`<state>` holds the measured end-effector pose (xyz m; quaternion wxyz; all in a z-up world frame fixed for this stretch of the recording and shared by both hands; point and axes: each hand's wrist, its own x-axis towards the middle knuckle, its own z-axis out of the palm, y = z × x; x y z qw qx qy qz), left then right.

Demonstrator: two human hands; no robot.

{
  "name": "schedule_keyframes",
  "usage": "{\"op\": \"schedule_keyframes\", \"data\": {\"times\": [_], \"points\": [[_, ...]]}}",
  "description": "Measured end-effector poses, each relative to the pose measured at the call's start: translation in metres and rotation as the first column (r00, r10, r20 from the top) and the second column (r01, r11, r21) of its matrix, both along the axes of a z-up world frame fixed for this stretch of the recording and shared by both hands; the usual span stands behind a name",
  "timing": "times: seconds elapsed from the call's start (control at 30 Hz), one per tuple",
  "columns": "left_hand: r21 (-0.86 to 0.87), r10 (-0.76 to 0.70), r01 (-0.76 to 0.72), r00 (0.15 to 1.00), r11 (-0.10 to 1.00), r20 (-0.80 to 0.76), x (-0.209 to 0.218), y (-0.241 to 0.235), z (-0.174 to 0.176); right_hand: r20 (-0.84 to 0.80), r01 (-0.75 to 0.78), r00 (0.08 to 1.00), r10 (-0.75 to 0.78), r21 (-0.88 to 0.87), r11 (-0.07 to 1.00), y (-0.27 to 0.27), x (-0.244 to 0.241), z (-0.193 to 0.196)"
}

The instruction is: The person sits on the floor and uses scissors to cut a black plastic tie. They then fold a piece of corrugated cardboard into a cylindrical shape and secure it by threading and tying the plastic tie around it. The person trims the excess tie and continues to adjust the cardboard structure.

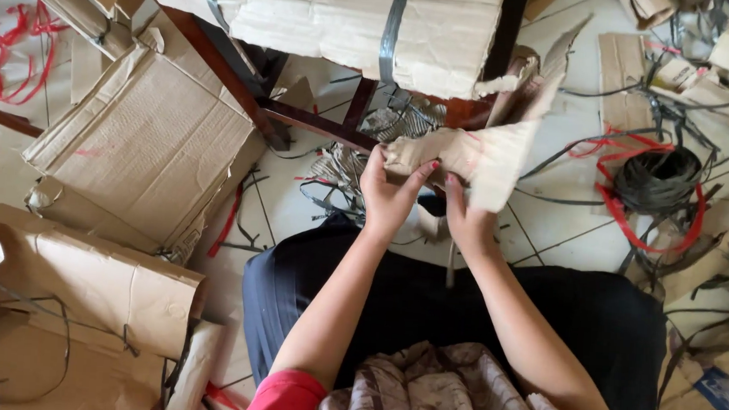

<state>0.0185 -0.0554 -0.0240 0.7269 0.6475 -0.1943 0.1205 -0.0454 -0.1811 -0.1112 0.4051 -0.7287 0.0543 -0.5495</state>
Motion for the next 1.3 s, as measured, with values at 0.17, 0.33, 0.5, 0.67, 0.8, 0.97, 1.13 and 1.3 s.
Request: {"op": "schedule_keyframes", "data": {"times": [0.17,0.33,0.5,0.67,0.8,0.97,1.13,1.3], "points": [[-0.038,-0.500,0.500,0.866,0.865,0.013,0.029,0.012,-0.030,-0.301,-0.113,0.949,0.090,-0.060,0.992,-0.036,0.008,-0.053],[-0.027,-0.709,0.708,0.705,0.705,-0.026,0.059,0.005,-0.022,-0.501,-0.359,0.744,0.442,0.257,0.897,-0.051,-0.018,0.018],[0.085,-0.817,0.819,0.573,0.567,-0.067,0.090,-0.041,-0.053,-0.718,-0.255,0.564,0.407,0.317,0.914,-0.054,-0.032,0.062],[0.069,-0.829,0.826,0.560,0.559,0.002,0.088,-0.036,-0.008,-0.229,-0.133,0.968,0.104,-0.116,0.984,-0.038,-0.026,0.050],[-0.019,-0.774,0.774,0.633,0.634,-0.030,0.076,-0.022,-0.021,0.126,0.114,0.988,-0.089,-0.211,0.971,-0.012,-0.028,0.093],[-0.002,-0.739,0.739,0.674,0.674,0.007,0.070,-0.016,-0.014,0.196,0.140,0.979,-0.060,-0.428,0.893,-0.021,0.004,0.080],[0.049,-0.724,0.722,0.689,0.690,0.034,0.069,-0.029,-0.036,0.266,0.083,0.964,-0.012,-0.257,0.963,0.004,0.023,0.134],[0.106,-0.757,0.762,0.647,0.639,-0.091,0.062,-0.010,-0.005,0.226,0.173,0.964,-0.138,-0.144,0.974,0.015,0.045,0.124]]}}
